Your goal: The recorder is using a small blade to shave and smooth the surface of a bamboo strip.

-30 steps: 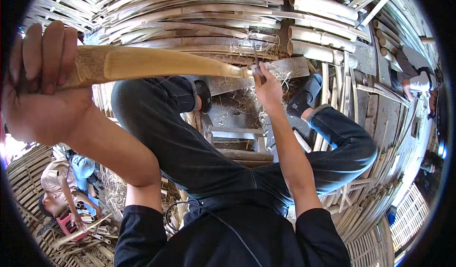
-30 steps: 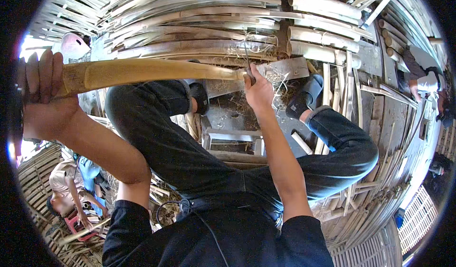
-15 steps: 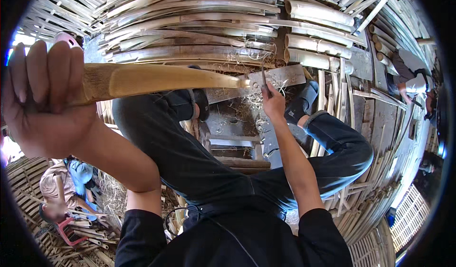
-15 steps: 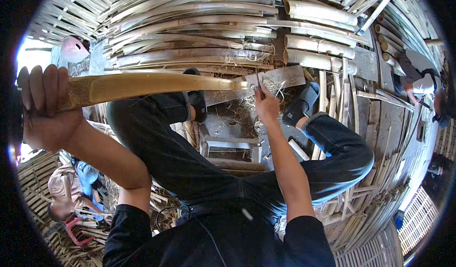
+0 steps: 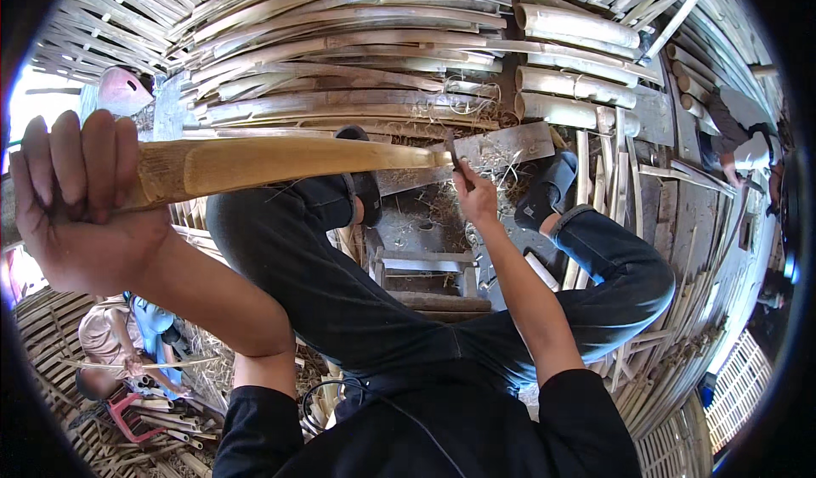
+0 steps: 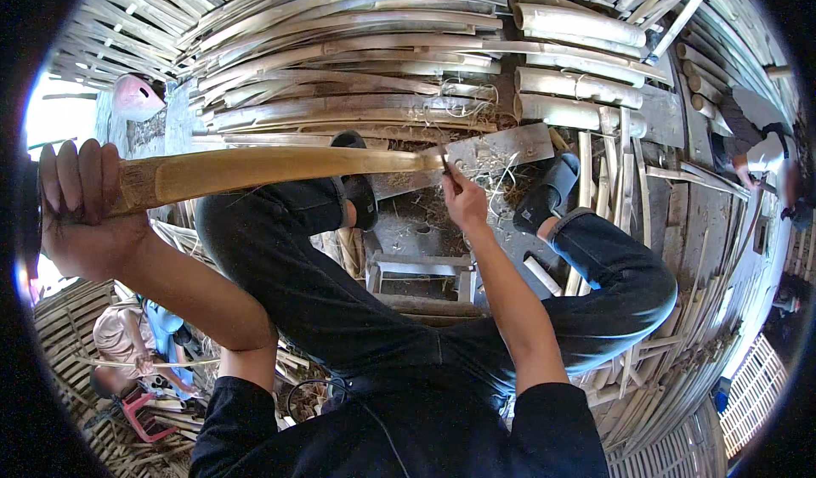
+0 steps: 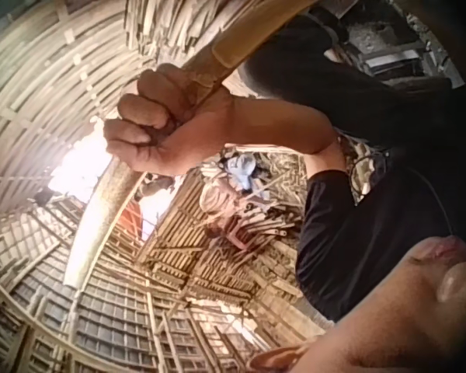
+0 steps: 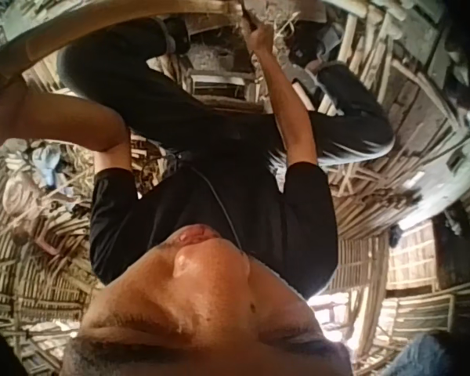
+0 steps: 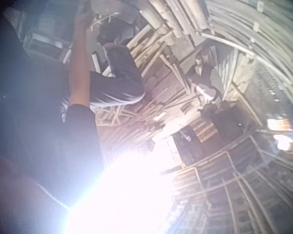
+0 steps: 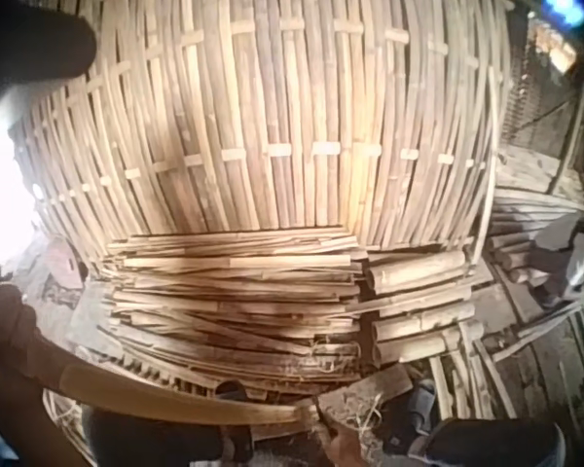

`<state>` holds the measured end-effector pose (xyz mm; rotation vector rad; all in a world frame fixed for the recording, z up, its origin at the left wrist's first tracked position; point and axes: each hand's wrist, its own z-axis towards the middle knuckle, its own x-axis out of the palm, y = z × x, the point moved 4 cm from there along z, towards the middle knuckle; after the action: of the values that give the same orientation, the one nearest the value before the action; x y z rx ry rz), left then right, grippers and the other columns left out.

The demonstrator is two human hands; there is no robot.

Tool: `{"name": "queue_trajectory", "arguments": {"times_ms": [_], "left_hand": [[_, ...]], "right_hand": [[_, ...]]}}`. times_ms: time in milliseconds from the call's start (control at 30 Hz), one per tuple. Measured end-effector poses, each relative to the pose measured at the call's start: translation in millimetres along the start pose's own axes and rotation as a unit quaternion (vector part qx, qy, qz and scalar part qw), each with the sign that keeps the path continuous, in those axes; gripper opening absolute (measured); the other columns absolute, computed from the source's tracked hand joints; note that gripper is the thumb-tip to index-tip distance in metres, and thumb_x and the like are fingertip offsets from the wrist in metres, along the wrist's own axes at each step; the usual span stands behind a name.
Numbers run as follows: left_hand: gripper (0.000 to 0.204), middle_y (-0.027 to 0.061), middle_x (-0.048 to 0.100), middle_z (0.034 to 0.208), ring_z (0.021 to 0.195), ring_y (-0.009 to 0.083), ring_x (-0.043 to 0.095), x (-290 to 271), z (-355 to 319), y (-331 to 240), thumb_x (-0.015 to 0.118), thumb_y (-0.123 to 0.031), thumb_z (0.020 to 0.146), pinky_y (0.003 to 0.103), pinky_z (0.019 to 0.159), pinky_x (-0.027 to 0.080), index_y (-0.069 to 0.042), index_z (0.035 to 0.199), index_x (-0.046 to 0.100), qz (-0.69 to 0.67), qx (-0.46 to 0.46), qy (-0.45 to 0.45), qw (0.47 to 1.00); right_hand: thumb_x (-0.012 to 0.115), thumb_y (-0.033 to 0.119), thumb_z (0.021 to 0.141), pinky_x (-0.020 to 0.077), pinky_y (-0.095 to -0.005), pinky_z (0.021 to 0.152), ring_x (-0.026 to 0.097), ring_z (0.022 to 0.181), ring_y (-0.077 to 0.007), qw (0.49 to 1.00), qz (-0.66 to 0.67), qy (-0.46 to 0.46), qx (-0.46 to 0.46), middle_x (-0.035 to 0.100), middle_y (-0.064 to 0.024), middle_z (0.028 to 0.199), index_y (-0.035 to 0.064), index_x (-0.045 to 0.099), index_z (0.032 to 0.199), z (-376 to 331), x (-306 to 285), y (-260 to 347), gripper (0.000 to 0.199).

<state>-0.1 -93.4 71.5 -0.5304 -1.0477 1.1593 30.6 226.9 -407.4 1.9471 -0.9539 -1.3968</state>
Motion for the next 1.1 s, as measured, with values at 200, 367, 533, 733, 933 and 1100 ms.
{"name": "queue_trajectory", "arguments": {"times_ms": [200, 367, 533, 733, 933, 1100], "left_hand": [[0.013, -0.0006, 0.032, 0.063, 0.049, 0.0099, 0.027, -11.4, 4.2, 2.2, 0.047, -0.02, 0.074, 0.023, 0.047, 0.025, -0.013, 0.076, 0.037, 0.063, 0.014, -0.081, 0.995], [0.028, -0.0053, 0.031, 0.058, 0.045, 0.0064, 0.021, 6.8, 4.6, 2.1, 0.043, -0.024, 0.1, 0.022, 0.044, 0.022, -0.017, 0.073, 0.038, 0.047, 0.019, -0.055, 0.997], [0.029, -0.0055, 0.028, 0.057, 0.044, 0.0053, 0.02, 41.7, -8.1, 9.4, 0.043, -0.026, 0.103, 0.022, 0.043, 0.02, -0.017, 0.076, 0.037, -0.033, -0.003, 0.041, 0.999], [0.03, -0.0066, 0.03, 0.054, 0.04, 0.0032, 0.02, 27.4, -14.1, 5.9, 0.04, -0.027, 0.105, 0.02, 0.039, 0.019, -0.017, 0.077, 0.039, -0.054, 0.018, 0.07, 0.996], [0.036, -0.0089, 0.033, 0.046, 0.031, 0.0009, 0.026, 4.9, -9.5, -0.4, 0.037, -0.031, 0.105, 0.02, 0.029, 0.023, -0.019, 0.071, 0.036, -0.073, 0.029, 0.128, 0.989], [0.038, -0.009, 0.033, 0.042, 0.03, 0.0008, 0.026, 19.6, -12.3, -2.9, 0.041, -0.032, 0.103, 0.019, 0.029, 0.026, -0.02, 0.068, 0.032, -0.078, 0.04, 0.148, 0.985]], "right_hand": [[0.057, 0.037, 0.095, 0.0548, -0.0477, 0.068, 0.068, 0.074, -0.0395, 0.993, -0.089, -0.022, -0.07, 0.069, -0.0196, 0.078, 0.0233, 0.065, 0.127, 0.0, 16.0, 15.9, 0.036], [0.056, 0.033, 0.093, 0.0541, -0.0487, 0.067, 0.068, 0.075, -0.0393, 0.983, -0.177, -0.006, -0.055, 0.069, -0.0203, 0.08, 0.0202, 0.069, 0.118, 27.4, 18.6, 23.7, 0.031], [0.056, 0.027, 0.086, 0.0544, -0.0484, 0.081, 0.068, 0.094, -0.0393, 0.929, -0.33, 0.165, 0.032, 0.071, -0.0205, 0.095, 0.0152, 0.074, 0.105, 74.8, 4.2, -47.1, 0.029], [0.062, 0.033, 0.086, 0.0552, -0.0429, 0.079, 0.07, 0.092, -0.0347, 0.978, -0.149, 0.121, 0.082, 0.072, -0.018, 0.1, 0.0167, 0.073, 0.113, 47.9, -12.9, -55.5, 0.033], [0.066, 0.034, 0.088, 0.055, -0.0401, 0.075, 0.071, 0.087, -0.0338, 0.999, -0.051, 0.009, 0.015, 0.073, -0.0166, 0.097, 0.0181, 0.071, 0.119, 20.1, -13.2, 9.8, 0.036], [0.062, 0.035, 0.09, 0.0546, -0.0454, 0.076, 0.069, 0.087, -0.0373, 0.988, -0.157, -0.007, 0.008, 0.072, -0.0156, 0.096, 0.0173, 0.072, 0.115, 23.4, 9.8, 3.6, 0.032]]}}
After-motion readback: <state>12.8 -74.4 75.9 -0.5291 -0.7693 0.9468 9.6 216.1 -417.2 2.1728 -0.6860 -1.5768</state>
